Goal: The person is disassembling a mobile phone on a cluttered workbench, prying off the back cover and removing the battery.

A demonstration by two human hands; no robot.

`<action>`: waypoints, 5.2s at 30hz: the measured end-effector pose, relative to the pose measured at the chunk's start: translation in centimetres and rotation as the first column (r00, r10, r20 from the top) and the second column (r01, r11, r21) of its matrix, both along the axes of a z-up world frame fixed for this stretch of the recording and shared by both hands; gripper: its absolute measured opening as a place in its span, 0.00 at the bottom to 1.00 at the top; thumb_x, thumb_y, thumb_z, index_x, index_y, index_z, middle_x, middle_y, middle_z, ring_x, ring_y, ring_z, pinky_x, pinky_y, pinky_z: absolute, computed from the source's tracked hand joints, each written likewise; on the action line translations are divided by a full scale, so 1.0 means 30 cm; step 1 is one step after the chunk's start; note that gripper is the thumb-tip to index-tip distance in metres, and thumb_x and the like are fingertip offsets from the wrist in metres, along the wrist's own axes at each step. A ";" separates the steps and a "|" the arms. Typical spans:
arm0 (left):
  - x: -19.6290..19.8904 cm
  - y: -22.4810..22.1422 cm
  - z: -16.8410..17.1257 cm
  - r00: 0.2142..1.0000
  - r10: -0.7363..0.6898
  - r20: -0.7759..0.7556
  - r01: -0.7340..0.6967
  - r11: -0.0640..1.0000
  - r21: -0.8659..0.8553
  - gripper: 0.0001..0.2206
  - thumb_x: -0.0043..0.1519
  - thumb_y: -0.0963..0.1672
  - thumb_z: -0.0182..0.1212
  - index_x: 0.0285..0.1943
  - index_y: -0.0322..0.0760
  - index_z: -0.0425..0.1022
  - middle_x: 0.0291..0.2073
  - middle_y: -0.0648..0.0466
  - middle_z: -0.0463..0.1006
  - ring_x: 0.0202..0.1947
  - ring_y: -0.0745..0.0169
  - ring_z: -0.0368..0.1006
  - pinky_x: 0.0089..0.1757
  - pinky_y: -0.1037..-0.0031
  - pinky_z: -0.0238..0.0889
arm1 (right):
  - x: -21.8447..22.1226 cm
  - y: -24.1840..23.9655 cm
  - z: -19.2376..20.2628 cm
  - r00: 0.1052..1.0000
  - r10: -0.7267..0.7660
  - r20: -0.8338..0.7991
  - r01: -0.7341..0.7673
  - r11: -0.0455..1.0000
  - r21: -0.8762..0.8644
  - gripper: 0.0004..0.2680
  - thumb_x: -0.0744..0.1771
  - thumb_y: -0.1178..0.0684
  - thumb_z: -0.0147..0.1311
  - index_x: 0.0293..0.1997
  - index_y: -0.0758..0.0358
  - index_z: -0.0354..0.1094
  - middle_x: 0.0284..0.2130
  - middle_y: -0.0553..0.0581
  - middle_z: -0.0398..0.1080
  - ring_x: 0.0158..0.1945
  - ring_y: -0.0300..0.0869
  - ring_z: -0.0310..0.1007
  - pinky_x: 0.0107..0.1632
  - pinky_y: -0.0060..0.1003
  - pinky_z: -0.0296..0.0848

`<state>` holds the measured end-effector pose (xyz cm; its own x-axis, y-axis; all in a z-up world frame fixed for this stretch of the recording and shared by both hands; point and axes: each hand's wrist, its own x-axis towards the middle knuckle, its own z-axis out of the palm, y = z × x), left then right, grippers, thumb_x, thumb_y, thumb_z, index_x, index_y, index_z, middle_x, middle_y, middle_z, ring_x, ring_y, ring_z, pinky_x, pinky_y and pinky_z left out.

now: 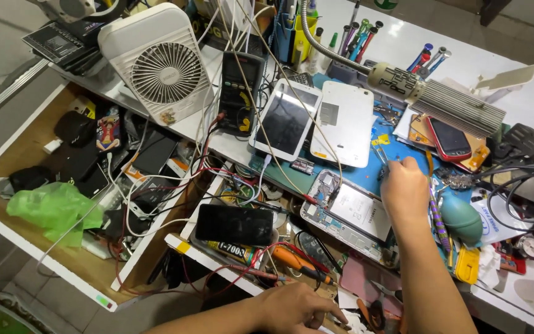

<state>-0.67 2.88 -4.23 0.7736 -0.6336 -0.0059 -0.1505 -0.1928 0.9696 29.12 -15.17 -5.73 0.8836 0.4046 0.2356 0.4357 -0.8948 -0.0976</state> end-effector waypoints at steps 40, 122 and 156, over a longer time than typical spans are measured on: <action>0.014 0.969 0.303 -0.060 0.943 0.327 -0.996 -0.077 0.040 0.08 0.69 0.42 0.61 0.56 0.41 0.78 0.33 0.54 0.80 0.25 0.72 0.73 0.29 0.81 0.74 | -0.603 -0.118 0.156 0.923 0.032 0.384 -0.219 0.863 0.455 0.06 0.73 0.72 0.61 0.56 0.84 0.80 0.26 0.67 0.69 0.23 0.48 0.60 0.31 0.41 0.63; -0.079 1.322 0.146 0.473 0.872 0.129 -0.536 0.169 0.827 0.51 0.44 0.49 0.77 0.80 0.54 0.51 0.74 0.45 0.59 0.73 0.46 0.56 0.66 0.62 0.52 | -0.536 -0.143 0.077 0.879 0.086 0.470 -0.341 0.801 0.491 0.03 0.73 0.78 0.65 0.52 0.88 0.80 0.25 0.69 0.67 0.22 0.46 0.55 0.29 0.40 0.56; -0.285 1.383 0.161 -0.392 0.916 0.082 -0.625 -0.331 0.707 0.43 0.57 0.52 0.61 0.80 0.36 0.44 0.74 0.43 0.54 0.69 0.40 0.56 0.59 0.52 0.59 | -0.527 -0.180 0.089 0.983 0.112 0.142 -0.155 0.927 0.342 0.11 0.73 0.66 0.55 0.63 0.77 0.76 0.19 0.68 0.61 0.19 0.53 0.59 0.28 0.45 0.54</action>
<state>-9.23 44.37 0.59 0.0885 0.9173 -0.3882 0.8338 0.1450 0.5328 13.31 -20.56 -3.06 0.7843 0.3898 0.4826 0.5765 -0.7453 -0.3349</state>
